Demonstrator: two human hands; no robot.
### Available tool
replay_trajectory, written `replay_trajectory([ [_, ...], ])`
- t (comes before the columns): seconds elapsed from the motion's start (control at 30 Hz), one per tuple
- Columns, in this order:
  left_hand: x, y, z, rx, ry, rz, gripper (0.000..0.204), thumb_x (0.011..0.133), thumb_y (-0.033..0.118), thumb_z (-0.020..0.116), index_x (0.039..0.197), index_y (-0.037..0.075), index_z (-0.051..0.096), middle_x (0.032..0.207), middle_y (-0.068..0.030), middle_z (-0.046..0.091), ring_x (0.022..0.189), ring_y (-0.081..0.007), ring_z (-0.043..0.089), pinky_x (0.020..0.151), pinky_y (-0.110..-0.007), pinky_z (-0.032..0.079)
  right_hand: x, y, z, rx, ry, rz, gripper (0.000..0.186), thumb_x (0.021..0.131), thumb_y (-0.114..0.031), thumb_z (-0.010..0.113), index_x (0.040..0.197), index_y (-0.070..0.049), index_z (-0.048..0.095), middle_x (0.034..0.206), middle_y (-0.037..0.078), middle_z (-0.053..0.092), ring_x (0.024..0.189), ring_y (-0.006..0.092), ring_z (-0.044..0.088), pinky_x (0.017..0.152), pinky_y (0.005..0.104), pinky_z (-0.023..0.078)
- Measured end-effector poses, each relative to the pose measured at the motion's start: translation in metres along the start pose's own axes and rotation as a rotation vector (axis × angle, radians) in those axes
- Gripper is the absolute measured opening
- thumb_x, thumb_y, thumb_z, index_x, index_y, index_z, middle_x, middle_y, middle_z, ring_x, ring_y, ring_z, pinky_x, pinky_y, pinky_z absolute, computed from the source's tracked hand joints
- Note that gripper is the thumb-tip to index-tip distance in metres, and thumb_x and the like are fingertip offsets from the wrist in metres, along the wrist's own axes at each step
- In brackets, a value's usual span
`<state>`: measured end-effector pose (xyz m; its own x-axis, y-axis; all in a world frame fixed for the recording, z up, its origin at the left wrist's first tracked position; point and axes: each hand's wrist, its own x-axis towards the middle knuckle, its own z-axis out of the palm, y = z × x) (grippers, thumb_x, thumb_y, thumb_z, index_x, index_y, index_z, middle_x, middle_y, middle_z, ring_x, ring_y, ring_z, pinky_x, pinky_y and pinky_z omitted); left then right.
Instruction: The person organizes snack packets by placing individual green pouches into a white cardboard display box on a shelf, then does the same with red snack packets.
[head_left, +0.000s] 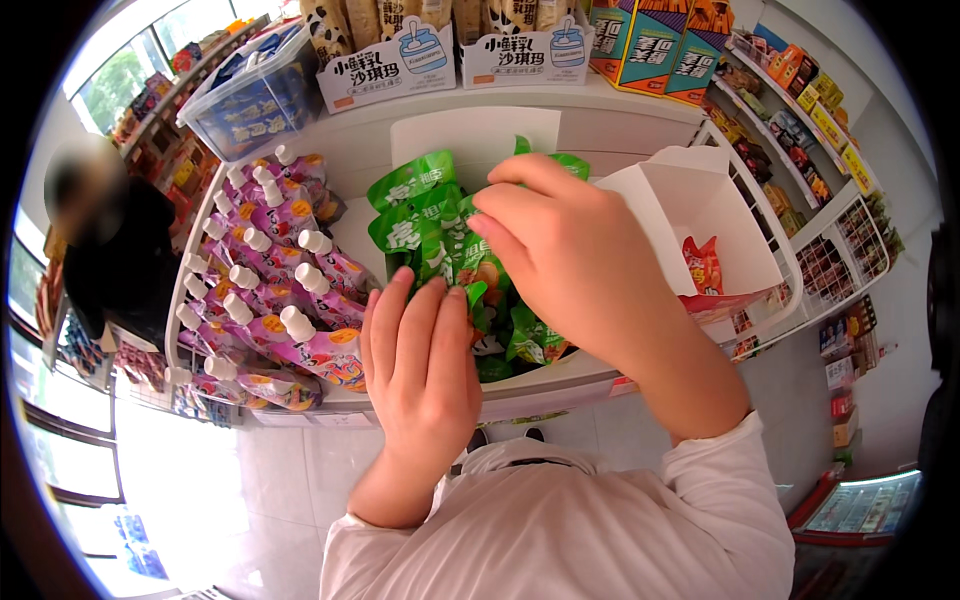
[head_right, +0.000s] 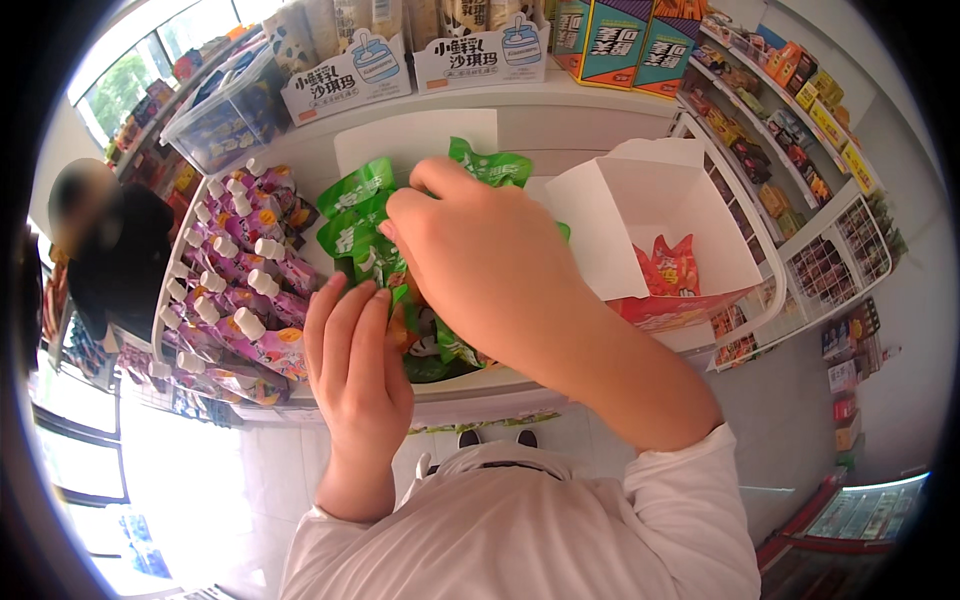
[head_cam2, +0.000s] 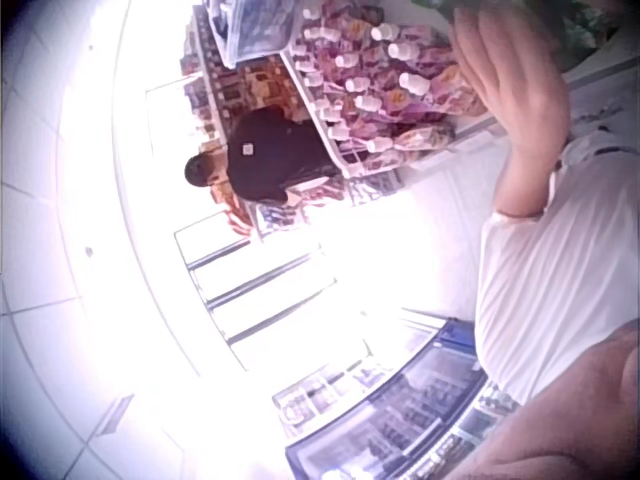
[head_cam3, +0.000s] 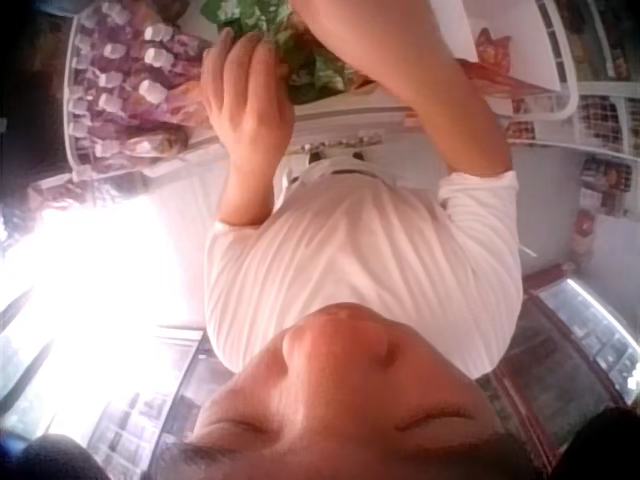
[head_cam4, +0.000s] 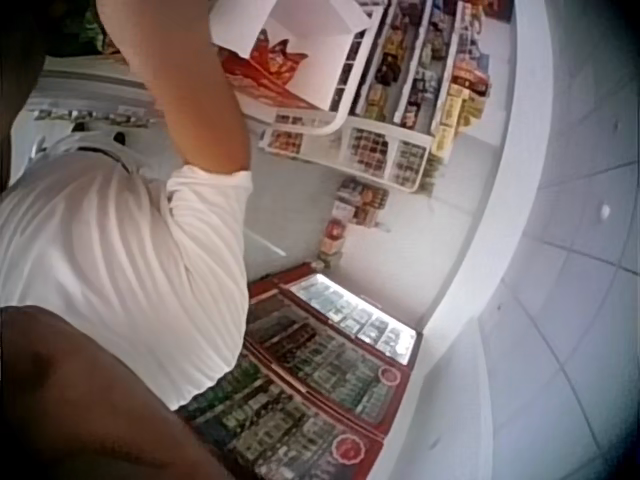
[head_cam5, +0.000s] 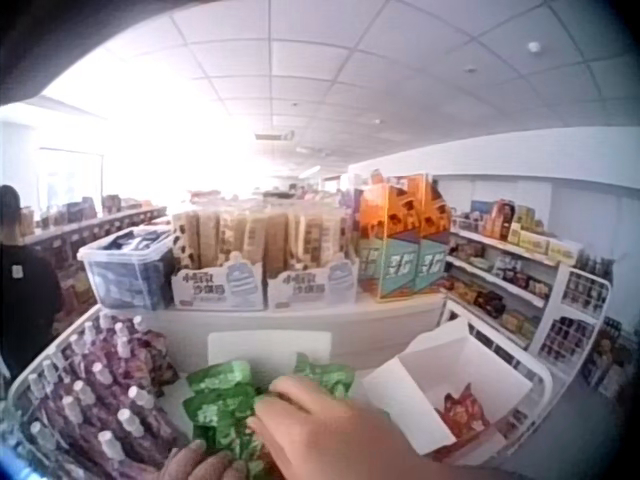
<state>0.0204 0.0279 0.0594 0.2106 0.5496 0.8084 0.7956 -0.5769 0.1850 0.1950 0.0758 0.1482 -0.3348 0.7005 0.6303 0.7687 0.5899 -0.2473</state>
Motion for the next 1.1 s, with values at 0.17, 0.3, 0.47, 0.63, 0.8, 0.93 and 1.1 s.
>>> replay_trajectory([
  [0.17, -0.016, 0.004, 0.005, 0.008, 0.070, 0.024, 0.061, 0.100, 0.024, 0.062, 0.147, -0.015, 0.053, 0.158, -0.0378, 0.047, 0.151, -0.0599, 0.038, 0.122, -0.072, 0.029, -0.031, 0.012, -0.030, 0.007, 0.245, -0.028, 0.013, 0.091, 0.000, 0.076, 0.104, 0.002, 0.075, 0.118, 0.016, 0.075, 0.093, 0.0311, 0.074, 0.081, 0.0372, 0.059],
  [0.3, -0.050, -0.007, 0.027, -0.020, 0.277, 0.098, 0.068, 0.104, 0.032, 0.057, 0.149, -0.019, 0.049, 0.162, -0.0476, 0.032, 0.153, -0.0694, 0.023, 0.122, -0.078, 0.020, -0.072, 0.026, -0.024, -0.004, 0.325, 0.095, 0.027, 0.094, -0.012, 0.078, 0.117, 0.001, 0.073, 0.133, 0.022, 0.069, 0.123, 0.0379, 0.067, 0.096, 0.0444, 0.056],
  [0.47, -0.056, -0.003, 0.032, 0.093, 0.185, 0.082, 0.070, 0.106, 0.036, 0.053, 0.151, -0.019, 0.046, 0.164, -0.0474, 0.028, 0.155, -0.0705, 0.015, 0.123, -0.078, 0.015, -0.106, 0.028, 0.015, 0.150, 0.322, 0.136, 0.053, 0.098, -0.031, 0.075, 0.137, 0.004, 0.066, 0.162, 0.033, 0.043, 0.142, 0.0460, 0.055, 0.116, 0.0508, 0.045],
  [0.63, -0.013, 0.010, 0.012, 0.117, -0.095, 0.013, 0.073, 0.105, 0.040, 0.055, 0.157, -0.011, 0.046, 0.162, -0.0351, 0.046, 0.156, -0.0545, 0.037, 0.127, -0.067, 0.023, -0.105, 0.025, 0.028, 0.349, 0.167, 0.121, 0.058, 0.090, -0.029, 0.085, 0.133, 0.005, 0.064, 0.169, 0.040, 0.026, 0.145, 0.0562, 0.045, 0.115, 0.0557, 0.044],
  [0.8, -0.008, 0.003, 0.011, 0.053, -0.146, 0.004, 0.078, 0.106, 0.045, 0.055, 0.160, -0.009, 0.042, 0.163, -0.0328, 0.045, 0.155, -0.0507, 0.041, 0.125, -0.067, 0.027, -0.108, 0.031, 0.035, 0.317, 0.202, 0.011, 0.045, 0.084, -0.027, 0.089, 0.113, 0.001, 0.067, 0.169, 0.039, 0.027, 0.146, 0.0569, 0.046, 0.115, 0.0557, 0.045],
  [0.93, -0.021, 0.003, 0.008, 0.073, -0.121, 0.008, 0.080, 0.108, 0.049, 0.050, 0.161, -0.010, 0.041, 0.165, -0.0363, 0.040, 0.155, -0.0545, 0.038, 0.124, -0.068, 0.029, -0.105, 0.035, 0.032, 0.318, 0.171, -0.036, 0.043, 0.082, -0.027, 0.091, 0.107, -0.001, 0.066, 0.168, 0.039, 0.028, 0.146, 0.0574, 0.046, 0.115, 0.0547, 0.045],
  [1.1, -0.046, -0.008, 0.023, -0.017, 0.091, 0.072, 0.079, 0.107, 0.046, 0.051, 0.160, -0.013, 0.039, 0.163, -0.0456, 0.033, 0.153, -0.0658, 0.030, 0.123, -0.074, 0.025, -0.112, 0.033, 0.044, 0.390, 0.267, 0.031, 0.069, 0.086, -0.028, 0.088, 0.139, -0.001, 0.053, 0.169, 0.043, 0.019, 0.151, 0.0594, 0.036, 0.119, 0.0588, 0.039],
])
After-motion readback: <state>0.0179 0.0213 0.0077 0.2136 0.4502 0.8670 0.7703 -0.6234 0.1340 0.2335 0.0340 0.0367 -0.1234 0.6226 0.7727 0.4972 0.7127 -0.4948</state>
